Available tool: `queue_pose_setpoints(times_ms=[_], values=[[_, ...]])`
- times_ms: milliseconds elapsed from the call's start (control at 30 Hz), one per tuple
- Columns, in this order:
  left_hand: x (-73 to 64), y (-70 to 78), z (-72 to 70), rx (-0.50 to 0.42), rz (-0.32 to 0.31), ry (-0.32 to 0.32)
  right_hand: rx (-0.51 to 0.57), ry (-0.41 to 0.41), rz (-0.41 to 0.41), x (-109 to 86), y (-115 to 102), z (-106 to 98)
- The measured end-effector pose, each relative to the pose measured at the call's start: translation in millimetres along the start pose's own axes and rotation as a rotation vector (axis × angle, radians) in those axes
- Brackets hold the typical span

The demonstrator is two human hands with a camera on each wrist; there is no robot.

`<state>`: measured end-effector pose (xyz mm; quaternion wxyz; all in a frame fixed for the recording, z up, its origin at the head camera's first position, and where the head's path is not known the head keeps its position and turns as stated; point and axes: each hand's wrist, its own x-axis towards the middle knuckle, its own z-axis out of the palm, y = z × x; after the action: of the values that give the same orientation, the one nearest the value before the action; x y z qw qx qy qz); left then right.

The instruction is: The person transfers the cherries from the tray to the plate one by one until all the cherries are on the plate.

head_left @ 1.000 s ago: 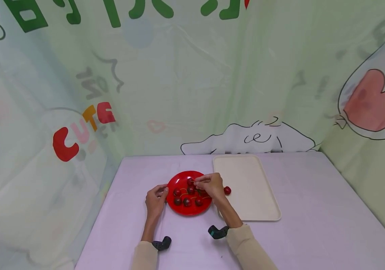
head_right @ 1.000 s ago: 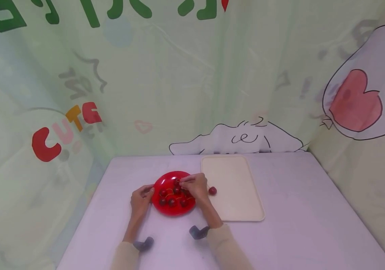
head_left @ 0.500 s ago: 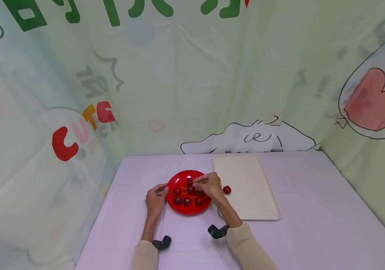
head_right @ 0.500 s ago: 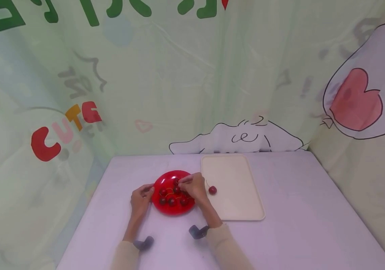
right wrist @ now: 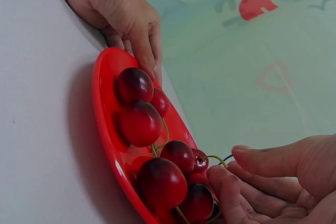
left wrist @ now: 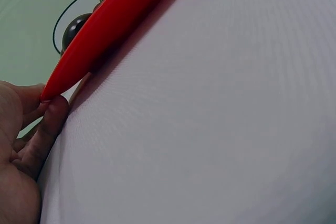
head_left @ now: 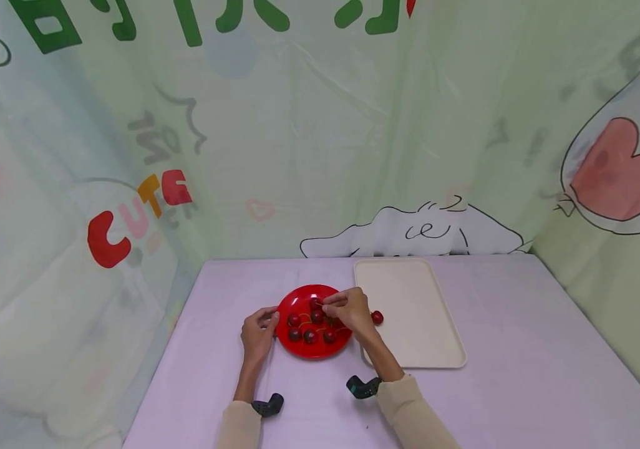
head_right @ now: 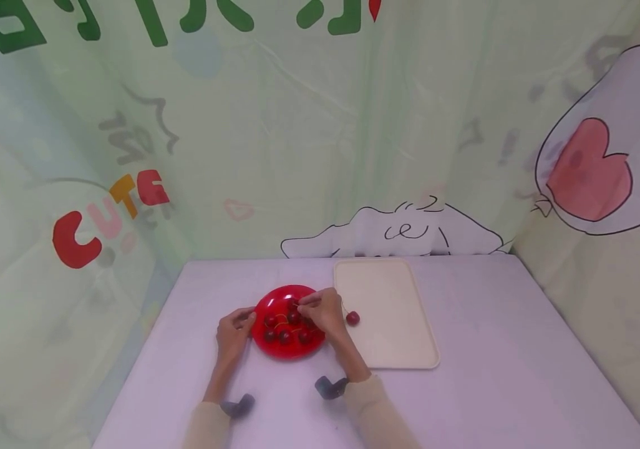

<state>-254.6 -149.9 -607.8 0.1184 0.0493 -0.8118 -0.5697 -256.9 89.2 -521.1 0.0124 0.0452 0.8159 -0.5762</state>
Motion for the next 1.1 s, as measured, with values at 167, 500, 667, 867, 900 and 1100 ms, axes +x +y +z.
queue_pose_setpoints(times_ms=[167,500,667,867,900,1100], values=[[0.0,0.5,-0.7,-0.003,-0.013,-0.003,-0.009,0.031,0.001,-0.1,2,1],[-0.2,1.1,-1.1,-0.010,-0.018,-0.001,0.018,0.080,-0.041,-0.5,-3,-13],[-0.3,1.5,-0.2,-0.017,-0.009,-0.008,0.040,0.156,-0.083,-0.1,-2,-28],[0.8,-4.1,3.0,0.011,-0.008,0.013,0.060,0.292,-0.095,0.8,3,-45],[1.0,-4.6,3.3,0.017,-0.010,0.015,0.065,0.301,-0.096,0.8,3,-47],[-0.4,-1.1,2.4,0.016,-0.018,0.009,0.098,0.317,-0.086,2.0,11,-60]])
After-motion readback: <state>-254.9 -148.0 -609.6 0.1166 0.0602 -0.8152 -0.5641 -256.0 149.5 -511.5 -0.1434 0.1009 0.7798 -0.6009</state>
